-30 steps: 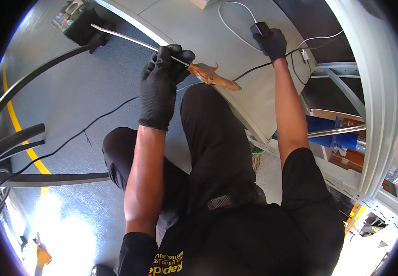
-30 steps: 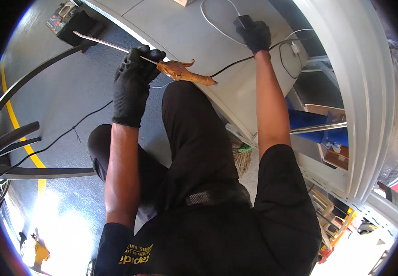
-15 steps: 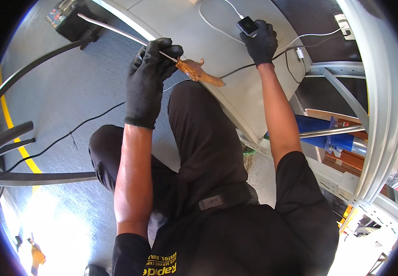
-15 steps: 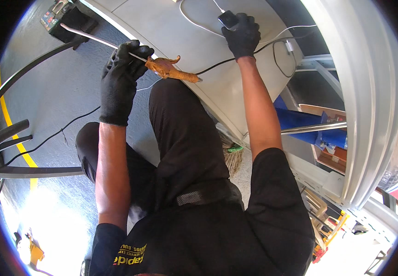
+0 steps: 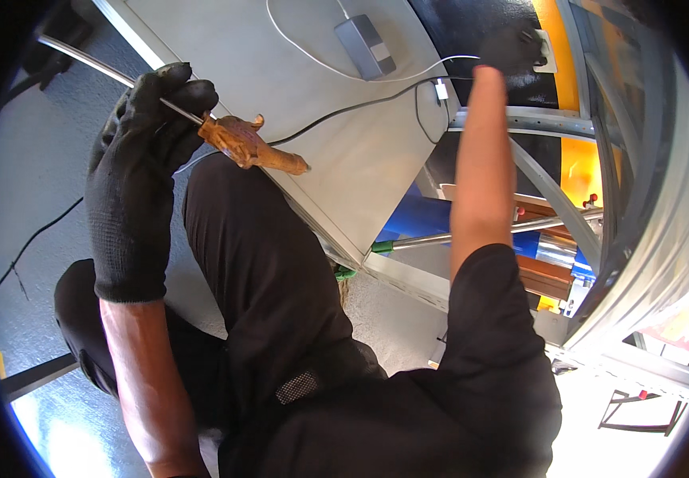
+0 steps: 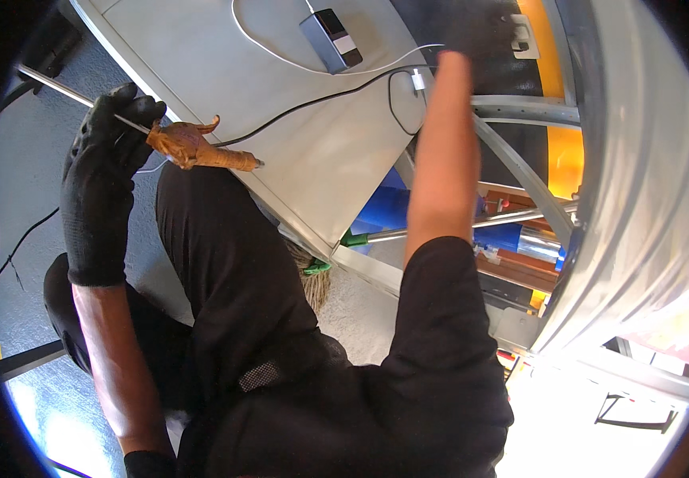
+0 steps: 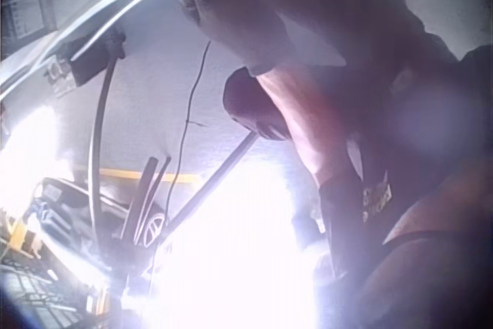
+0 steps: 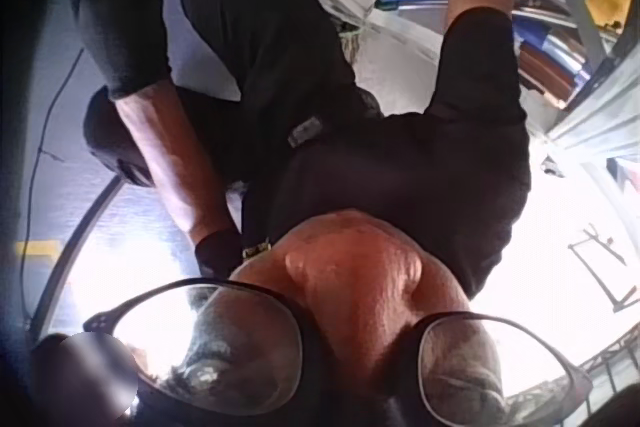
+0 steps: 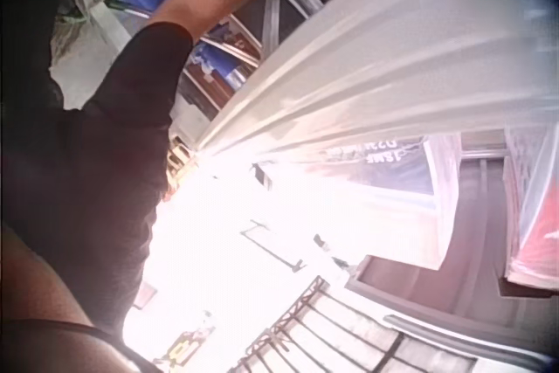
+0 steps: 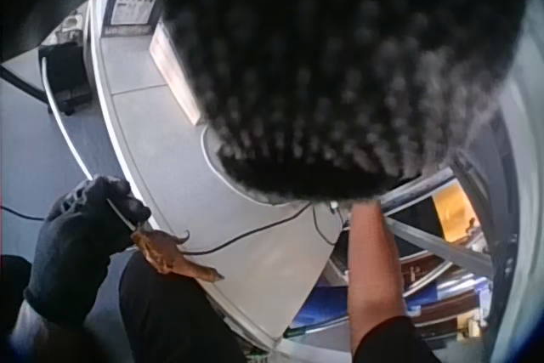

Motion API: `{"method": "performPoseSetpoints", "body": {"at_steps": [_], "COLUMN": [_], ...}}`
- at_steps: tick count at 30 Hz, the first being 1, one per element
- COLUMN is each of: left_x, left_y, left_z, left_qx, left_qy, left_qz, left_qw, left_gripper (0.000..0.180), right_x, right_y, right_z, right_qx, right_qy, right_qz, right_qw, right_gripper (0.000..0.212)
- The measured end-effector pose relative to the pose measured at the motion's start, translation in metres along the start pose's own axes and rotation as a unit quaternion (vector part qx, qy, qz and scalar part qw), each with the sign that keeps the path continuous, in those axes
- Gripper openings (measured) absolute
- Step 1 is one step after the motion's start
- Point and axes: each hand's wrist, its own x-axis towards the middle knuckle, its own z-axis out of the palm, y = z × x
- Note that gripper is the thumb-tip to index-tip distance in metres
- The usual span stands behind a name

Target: The person organizes tools and parts in a blue toolbox drawer, arranging wrenches, sockets, and a plastic bag of small parts. They then walk to a shelf to retrieve a dipstick, return to the toolbox, and place the dipstick in the drawer.

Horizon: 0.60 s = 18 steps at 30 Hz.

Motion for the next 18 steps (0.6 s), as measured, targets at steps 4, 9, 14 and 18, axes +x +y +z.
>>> {"method": "performPoseSetpoints", "body": {"at_steps": [4,9,14,18], "left_x": [-0.003,-0.004,-0.002,-0.003], "left_y": [0.001,-0.006,-0.014,-0.015], "left_z": [0.001,0.006,-0.002,0.003], "left_qx": [-0.12,0.032,0.099,0.193], "left_qy": [0.013,0.015,0.005,0.005], "left_qz": [-0.03,0.01,0.023,0.068], "left_qw": [0.992,0.999,0.995,0.979], "left_gripper": [0.043,0.043,0.044,0.043], "right_x": [0.051,0.087,0.103,0.104], "right_y": [0.031,0.068,0.075,0.058], "right_z": [-0.011,-0.009,-0.003,-0.022], "right_qx": [-0.17,-0.232,-0.239,-0.228], "right_qy": [0.084,-0.089,-0.125,-0.137], "right_qz": [0.256,0.278,0.291,0.283], "right_qw": [0.948,0.928,0.918,0.921], "right_gripper": [0.065,0.083,0.06,0.059]}}
